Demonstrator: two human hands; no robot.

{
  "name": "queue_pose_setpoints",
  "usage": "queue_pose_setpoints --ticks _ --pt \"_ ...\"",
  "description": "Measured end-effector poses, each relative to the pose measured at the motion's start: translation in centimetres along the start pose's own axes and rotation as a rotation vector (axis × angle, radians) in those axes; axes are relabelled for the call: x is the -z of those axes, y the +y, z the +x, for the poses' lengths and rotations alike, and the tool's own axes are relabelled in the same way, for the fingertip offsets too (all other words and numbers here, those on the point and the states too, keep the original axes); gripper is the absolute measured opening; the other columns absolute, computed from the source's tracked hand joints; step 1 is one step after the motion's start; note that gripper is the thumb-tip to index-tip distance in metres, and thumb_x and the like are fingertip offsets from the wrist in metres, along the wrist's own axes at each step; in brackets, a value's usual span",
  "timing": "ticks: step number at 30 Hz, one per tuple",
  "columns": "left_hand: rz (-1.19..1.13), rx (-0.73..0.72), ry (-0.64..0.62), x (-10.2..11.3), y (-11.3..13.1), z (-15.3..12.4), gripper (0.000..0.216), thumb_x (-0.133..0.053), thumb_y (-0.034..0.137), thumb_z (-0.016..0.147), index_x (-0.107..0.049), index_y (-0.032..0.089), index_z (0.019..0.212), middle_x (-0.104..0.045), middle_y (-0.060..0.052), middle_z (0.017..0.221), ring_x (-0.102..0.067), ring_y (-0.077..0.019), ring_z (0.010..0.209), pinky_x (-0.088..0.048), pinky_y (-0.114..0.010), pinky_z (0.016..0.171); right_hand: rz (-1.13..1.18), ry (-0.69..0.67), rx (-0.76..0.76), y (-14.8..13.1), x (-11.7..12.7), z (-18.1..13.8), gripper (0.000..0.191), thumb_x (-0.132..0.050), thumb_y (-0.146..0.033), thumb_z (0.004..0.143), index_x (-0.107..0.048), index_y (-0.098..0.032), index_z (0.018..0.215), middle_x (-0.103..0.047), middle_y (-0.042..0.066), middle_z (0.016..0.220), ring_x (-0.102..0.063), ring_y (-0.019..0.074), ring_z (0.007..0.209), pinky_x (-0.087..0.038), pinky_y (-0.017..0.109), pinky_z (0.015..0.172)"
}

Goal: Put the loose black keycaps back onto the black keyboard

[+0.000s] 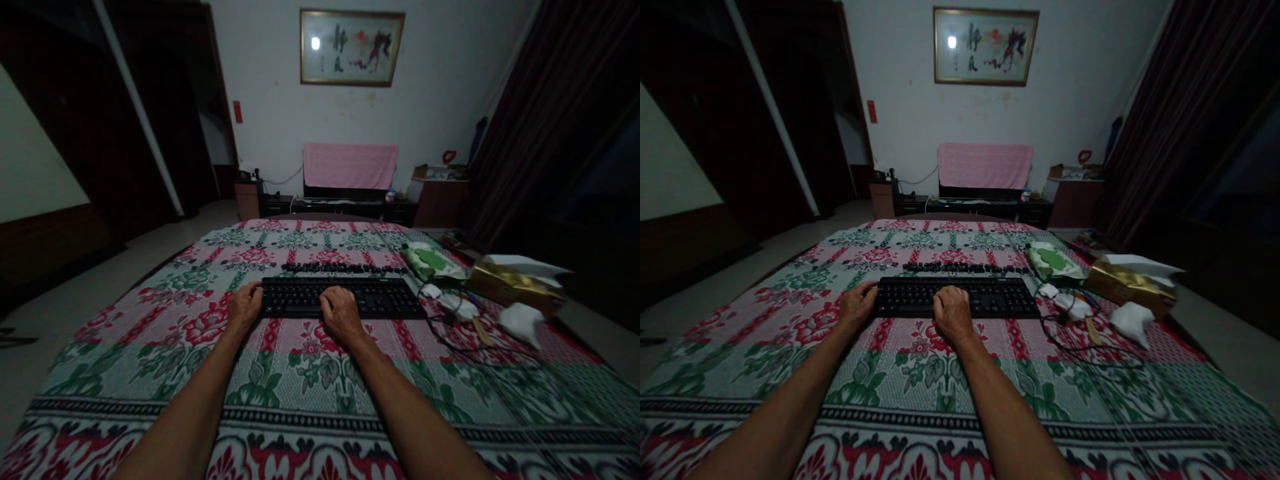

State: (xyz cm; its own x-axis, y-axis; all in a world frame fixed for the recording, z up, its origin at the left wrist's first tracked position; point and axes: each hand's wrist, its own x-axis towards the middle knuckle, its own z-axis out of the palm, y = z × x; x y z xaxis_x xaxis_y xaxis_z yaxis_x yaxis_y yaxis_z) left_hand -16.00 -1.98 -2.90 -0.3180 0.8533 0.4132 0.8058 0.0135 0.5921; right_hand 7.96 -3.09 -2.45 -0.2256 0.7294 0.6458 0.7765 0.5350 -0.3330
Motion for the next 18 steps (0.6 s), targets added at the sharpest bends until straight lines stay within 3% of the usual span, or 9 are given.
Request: queue_pose_setpoints --ticks 7,13,18 --pt "0.017 -0.032 -0.007 -0.4 -0.1 0.1 0.034 -0.037 0.031 0.076 -0.06 0.019 0.099 -0.062 -0.004 0.097 -0.055 -0.0161 0.09 -0.041 -0.024 0.08 0.002 0.004 0.013 0.5 -0.1 0.6 0.02 -0.039 -0.019 0.079 -0.057 -0.016 0.074 -0.057 0.006 0.08 -0.047 0.0149 0.081 -0.029 0.028 0.078" --pt "-0.051 0.104 -0.01 -0.1 0.0 0.4 0.034 -0.04 0.033 0.074 -0.061 0.02 0.097 -0.064 -0.003 0.092 -0.058 -0.0153 0.083 -0.041 -0.022 0.077 0.003 -0.002 0.013 0.6 -0.3 0.5 0.019 -0.039 -0.02 0.079 -0.058 -0.016 0.074 -0.057 0.006 0.082 -0.048 0.015 0.081 -0.03 0.028 0.077" --pt "-0.011 0.177 0.023 0.1 -0.1 2.8 0.033 -0.041 0.035 0.073 -0.063 0.02 0.093 -0.065 -0.003 0.091 -0.058 -0.0166 0.084 -0.041 -0.023 0.073 0.019 -0.001 0.006 0.2 0.0 0.7 0.02 -0.039 -0.021 0.079 -0.058 -0.017 0.076 -0.057 0.005 0.083 -0.048 0.0149 0.081 -0.031 0.028 0.077"
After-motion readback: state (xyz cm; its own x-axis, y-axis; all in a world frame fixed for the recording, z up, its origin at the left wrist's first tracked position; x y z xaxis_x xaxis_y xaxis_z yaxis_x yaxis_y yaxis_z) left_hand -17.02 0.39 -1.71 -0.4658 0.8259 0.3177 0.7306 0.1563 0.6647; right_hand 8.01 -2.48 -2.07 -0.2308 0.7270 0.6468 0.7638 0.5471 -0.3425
